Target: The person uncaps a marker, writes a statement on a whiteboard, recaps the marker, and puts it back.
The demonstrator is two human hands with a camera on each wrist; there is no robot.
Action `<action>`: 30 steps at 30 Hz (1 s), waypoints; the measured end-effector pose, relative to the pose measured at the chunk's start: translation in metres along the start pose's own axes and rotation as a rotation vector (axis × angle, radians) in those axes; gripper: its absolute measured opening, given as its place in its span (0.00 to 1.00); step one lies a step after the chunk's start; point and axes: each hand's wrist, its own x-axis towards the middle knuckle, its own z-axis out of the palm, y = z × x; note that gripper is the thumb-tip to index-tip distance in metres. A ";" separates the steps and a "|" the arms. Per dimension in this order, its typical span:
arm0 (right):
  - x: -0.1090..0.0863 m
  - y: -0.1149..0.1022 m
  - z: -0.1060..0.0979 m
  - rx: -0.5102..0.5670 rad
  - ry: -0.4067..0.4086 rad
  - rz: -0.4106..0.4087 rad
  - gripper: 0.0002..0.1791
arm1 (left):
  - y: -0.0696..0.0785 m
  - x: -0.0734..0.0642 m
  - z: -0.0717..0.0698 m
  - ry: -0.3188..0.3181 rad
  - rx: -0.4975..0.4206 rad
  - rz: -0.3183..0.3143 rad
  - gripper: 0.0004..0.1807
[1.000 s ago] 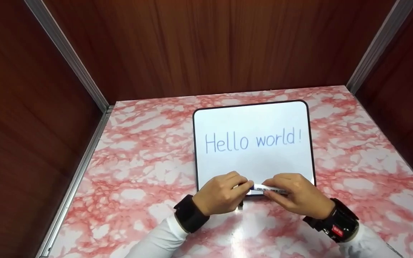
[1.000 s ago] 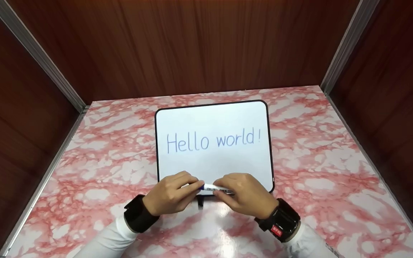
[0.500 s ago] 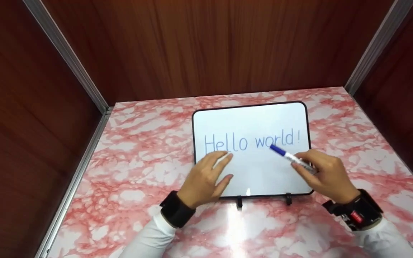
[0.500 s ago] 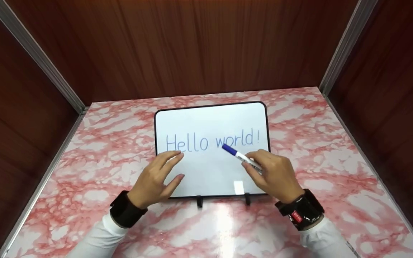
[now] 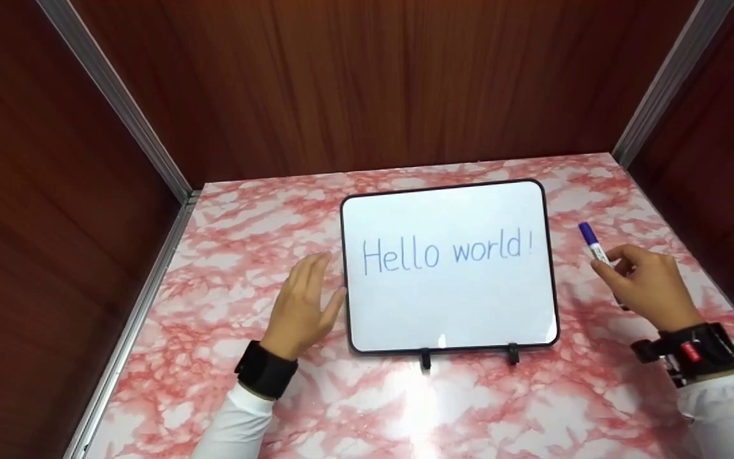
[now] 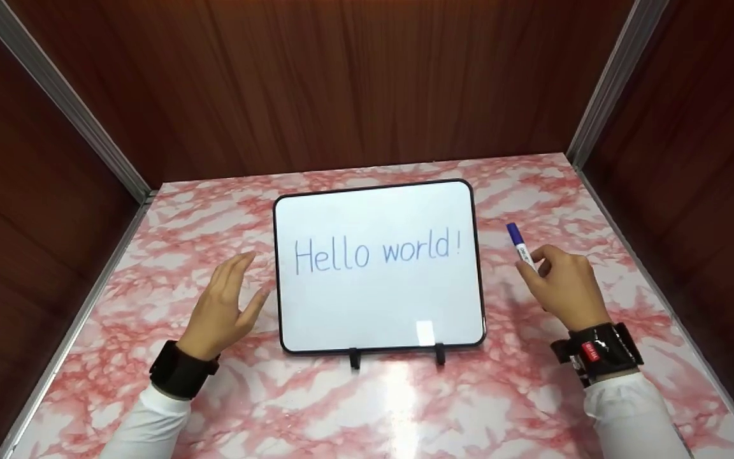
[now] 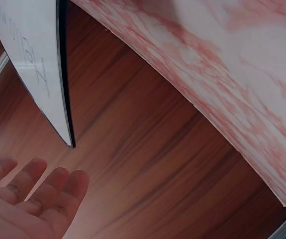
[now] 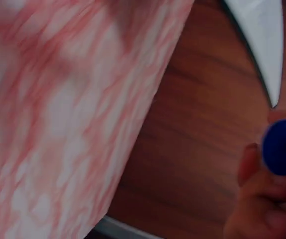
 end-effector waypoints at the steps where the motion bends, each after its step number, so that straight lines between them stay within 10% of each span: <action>1: -0.001 0.007 -0.001 -0.015 -0.043 0.033 0.15 | -0.004 -0.003 0.000 -0.020 0.011 -0.024 0.33; 18: -0.015 0.085 -0.005 -0.064 -0.527 0.446 0.23 | -0.028 -0.031 0.008 -0.264 0.114 -0.290 0.41; 30: -0.018 0.091 -0.007 -0.066 -0.533 0.461 0.23 | -0.028 -0.035 0.009 -0.335 0.099 -0.324 0.42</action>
